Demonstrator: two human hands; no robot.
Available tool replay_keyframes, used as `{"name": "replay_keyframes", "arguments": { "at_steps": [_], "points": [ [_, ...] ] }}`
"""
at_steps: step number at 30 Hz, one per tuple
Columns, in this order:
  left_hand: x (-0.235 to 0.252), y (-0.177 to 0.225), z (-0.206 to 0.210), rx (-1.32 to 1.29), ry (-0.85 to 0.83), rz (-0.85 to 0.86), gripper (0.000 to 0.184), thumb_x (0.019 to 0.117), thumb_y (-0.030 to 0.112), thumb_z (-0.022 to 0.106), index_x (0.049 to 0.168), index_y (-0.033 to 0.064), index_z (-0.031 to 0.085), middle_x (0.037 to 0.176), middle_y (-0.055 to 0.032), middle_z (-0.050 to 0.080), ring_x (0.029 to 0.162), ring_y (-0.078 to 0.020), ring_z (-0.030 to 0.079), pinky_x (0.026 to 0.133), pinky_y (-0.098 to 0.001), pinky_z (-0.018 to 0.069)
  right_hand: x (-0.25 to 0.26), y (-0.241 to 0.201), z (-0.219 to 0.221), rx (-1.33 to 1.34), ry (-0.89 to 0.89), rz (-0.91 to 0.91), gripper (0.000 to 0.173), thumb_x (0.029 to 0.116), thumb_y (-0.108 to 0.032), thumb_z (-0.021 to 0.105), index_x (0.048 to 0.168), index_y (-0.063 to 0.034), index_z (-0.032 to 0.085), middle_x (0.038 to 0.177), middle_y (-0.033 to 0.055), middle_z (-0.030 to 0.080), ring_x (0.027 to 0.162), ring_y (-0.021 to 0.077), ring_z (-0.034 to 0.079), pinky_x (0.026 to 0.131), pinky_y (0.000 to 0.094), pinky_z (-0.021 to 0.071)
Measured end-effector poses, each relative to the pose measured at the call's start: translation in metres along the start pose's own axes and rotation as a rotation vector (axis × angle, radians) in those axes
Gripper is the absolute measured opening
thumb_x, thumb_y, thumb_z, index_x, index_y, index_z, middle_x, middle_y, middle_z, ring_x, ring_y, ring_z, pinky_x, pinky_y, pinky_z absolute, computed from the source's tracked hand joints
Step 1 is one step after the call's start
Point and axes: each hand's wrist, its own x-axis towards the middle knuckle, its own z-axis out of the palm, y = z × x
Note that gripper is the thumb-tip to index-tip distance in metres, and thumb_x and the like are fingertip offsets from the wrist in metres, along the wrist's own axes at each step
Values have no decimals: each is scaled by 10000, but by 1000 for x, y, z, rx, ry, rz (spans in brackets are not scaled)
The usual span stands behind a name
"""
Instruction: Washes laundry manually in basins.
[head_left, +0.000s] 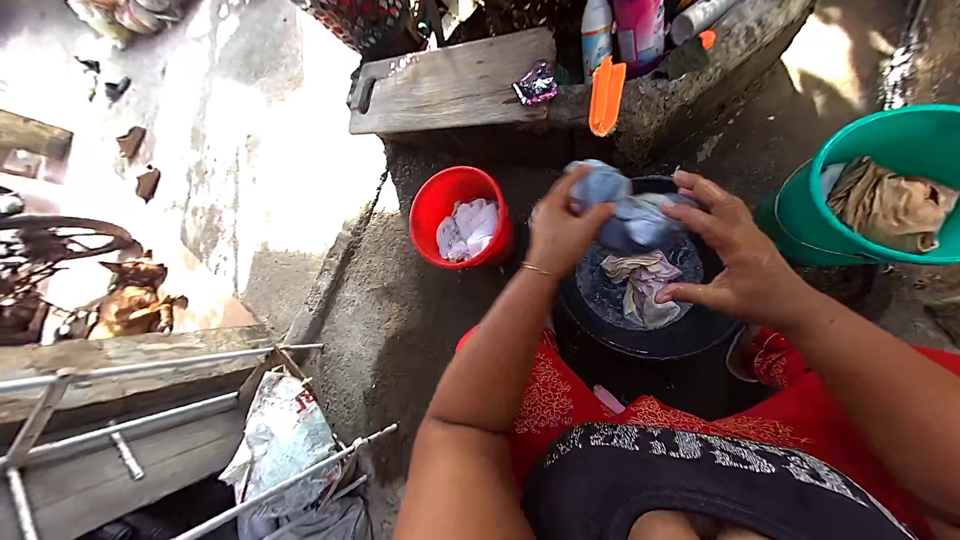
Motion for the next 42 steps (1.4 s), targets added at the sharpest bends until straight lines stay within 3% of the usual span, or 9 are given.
{"name": "replay_keyframes", "arguments": {
  "at_steps": [5,10,20,24,28,31,35,39,42],
  "points": [
    [-28,0,58,-224,-48,-145,538,942,118,677,1444,41,501,817,-118,580,629,-159,515,597,-331,498,-3,9,-16,-50,93,269,459,922,-382,711,1119,32,689,1145,196,688,1076,292,657,945,496,519],
    [-34,-12,62,-243,-11,120,475,817,43,716,1245,-56,535,1000,-139,596,783,-152,587,669,-295,529,-6,26,-17,169,162,681,184,987,-263,671,999,-80,664,791,-4,611,667,51,560,655,301,491],
    [-23,-24,33,-359,-151,192,248,707,1,672,899,76,534,1002,-46,569,849,-89,582,678,-246,525,3,47,-38,328,372,522,67,1004,-157,612,989,-96,588,819,-91,590,731,-19,593,747,206,543],
    [-17,-18,21,27,-276,141,117,790,-126,615,850,-26,597,1123,-185,592,1044,-263,605,843,-406,553,15,24,-55,522,537,474,104,1084,-160,458,1017,-218,513,823,-156,599,740,-27,617,745,208,571],
    [-11,-25,31,252,-237,14,356,842,-97,607,1187,-26,660,1317,-255,567,1195,-388,577,967,-536,502,9,25,-40,338,288,539,131,1073,-175,481,1085,-51,523,830,-16,564,700,43,582,686,284,546],
    [-12,-32,54,120,-384,152,637,799,60,824,1381,-4,572,1375,-209,578,1273,-318,571,1047,-487,506,9,10,-30,400,130,352,56,1052,-149,521,1010,-118,539,732,-74,534,609,-7,517,574,170,470],
    [-27,-38,99,147,-390,219,644,802,325,876,1322,29,638,1300,-180,622,1242,-298,587,1061,-475,499,8,0,-39,613,193,244,74,1060,-122,493,1016,-161,538,787,-88,553,663,0,552,623,176,504],
    [-30,-39,115,74,-368,139,555,892,241,792,1312,-65,597,1285,-242,615,1200,-328,612,1020,-469,517,9,-18,-55,673,245,110,90,1063,-159,512,1050,-209,585,857,-129,596,724,-31,585,659,147,523],
    [-28,-42,118,87,-310,220,208,947,49,655,1096,-89,696,1084,-222,693,1022,-303,688,936,-456,565,5,-2,-51,611,300,220,113,1066,-113,475,1016,-185,546,823,-112,578,700,-16,576,654,166,524]
  ]
}}
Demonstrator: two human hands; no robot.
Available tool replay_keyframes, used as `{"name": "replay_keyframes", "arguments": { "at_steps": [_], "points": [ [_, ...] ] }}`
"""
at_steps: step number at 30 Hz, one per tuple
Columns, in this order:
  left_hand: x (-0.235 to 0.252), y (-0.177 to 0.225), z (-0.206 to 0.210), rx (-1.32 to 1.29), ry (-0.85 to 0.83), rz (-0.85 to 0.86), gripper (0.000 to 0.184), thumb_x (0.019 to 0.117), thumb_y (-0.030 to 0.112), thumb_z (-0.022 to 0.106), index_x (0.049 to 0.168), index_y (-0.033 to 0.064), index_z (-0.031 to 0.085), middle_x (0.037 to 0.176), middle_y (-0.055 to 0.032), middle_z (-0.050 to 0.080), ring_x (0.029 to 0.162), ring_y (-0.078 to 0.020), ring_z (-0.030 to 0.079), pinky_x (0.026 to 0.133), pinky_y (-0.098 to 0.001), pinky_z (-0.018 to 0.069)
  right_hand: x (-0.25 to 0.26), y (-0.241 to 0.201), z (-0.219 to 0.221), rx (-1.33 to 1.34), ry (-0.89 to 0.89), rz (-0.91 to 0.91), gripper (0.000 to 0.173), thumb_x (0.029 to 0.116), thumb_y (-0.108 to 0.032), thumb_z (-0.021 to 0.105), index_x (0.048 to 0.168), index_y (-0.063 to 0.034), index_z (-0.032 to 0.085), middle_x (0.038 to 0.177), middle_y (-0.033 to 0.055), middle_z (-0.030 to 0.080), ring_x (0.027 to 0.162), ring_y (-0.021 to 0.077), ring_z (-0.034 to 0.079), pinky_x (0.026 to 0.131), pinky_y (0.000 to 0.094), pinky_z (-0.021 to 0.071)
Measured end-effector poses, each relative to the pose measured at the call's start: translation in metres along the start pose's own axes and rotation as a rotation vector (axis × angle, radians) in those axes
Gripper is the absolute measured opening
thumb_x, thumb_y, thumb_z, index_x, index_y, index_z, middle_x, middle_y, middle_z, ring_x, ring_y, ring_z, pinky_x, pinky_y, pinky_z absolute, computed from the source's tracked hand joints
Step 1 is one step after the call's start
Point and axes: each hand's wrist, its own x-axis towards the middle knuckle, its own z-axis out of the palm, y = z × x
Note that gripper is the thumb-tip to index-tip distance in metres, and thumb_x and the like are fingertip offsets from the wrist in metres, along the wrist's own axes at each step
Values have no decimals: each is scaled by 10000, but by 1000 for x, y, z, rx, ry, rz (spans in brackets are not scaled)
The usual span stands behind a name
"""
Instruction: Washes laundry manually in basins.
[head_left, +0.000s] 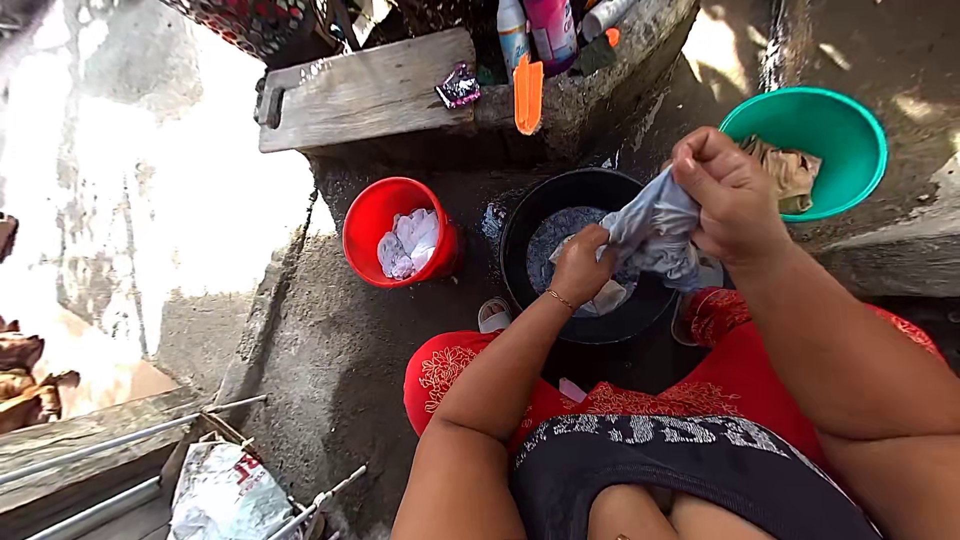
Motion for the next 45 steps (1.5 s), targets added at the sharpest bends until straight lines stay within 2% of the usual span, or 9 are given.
{"name": "replay_keyframes", "arguments": {
  "at_steps": [5,8,12,20,28,33,36,39,45],
  "points": [
    [14,-11,-31,-190,151,-144,223,1050,78,485,1116,-54,651,993,-125,689,903,-145,665,862,-353,559,4,22,-30,-257,-44,-18,195,957,-263,697,1013,-157,543,825,-115,558,696,-44,537,640,143,480],
    [17,-3,-45,-377,149,-35,195,1072,87,423,1076,-4,596,913,-23,630,828,-39,612,798,-254,538,4,39,-43,-723,-118,122,653,662,-468,900,1096,-71,616,879,84,650,762,202,627,679,436,526],
    [7,34,-61,-425,89,211,213,1054,57,414,962,18,601,864,17,595,790,-9,584,746,-210,515,-3,64,-40,-1105,-120,127,374,828,-108,795,1155,6,655,1065,287,696,958,521,686,738,718,511],
    [-2,36,-111,-95,225,367,311,850,123,809,1026,-28,601,941,-59,638,868,-54,621,810,-214,534,3,94,-53,-997,52,264,261,846,-44,718,1072,73,659,1076,298,668,986,467,665,850,647,503],
    [7,14,-114,102,466,132,175,1003,131,594,856,41,629,782,11,593,714,-11,559,683,-201,472,16,51,-59,-531,274,39,162,916,-56,619,1073,-16,605,928,-23,666,829,-28,622,795,190,542],
    [25,-14,-103,270,308,-161,327,1072,203,464,1126,20,729,988,-143,748,969,-218,716,913,-470,537,15,77,-60,-646,217,221,185,936,-90,576,1042,23,677,903,93,677,767,70,597,744,291,506],
    [40,-45,-85,397,131,-406,430,1116,291,371,1428,103,600,1259,-226,687,1188,-387,657,1021,-611,473,10,106,-69,-814,58,350,201,914,-23,607,1085,62,670,995,248,688,927,353,668,844,556,513],
    [58,-99,-55,519,-69,-396,476,1099,264,412,1568,196,448,1647,-238,293,1395,-456,474,1099,-617,437,-2,156,-73,-903,-176,477,388,831,26,707,1217,21,667,1145,283,652,1145,472,603,980,667,467],
    [78,-197,25,575,-479,-317,547,1038,220,581,1567,269,452,1733,-140,18,1570,-466,25,1176,-736,198,-41,251,-66,-990,-585,715,805,808,-147,855,1530,-159,498,1684,216,224,1540,471,211,1153,689,324]
  ]
}}
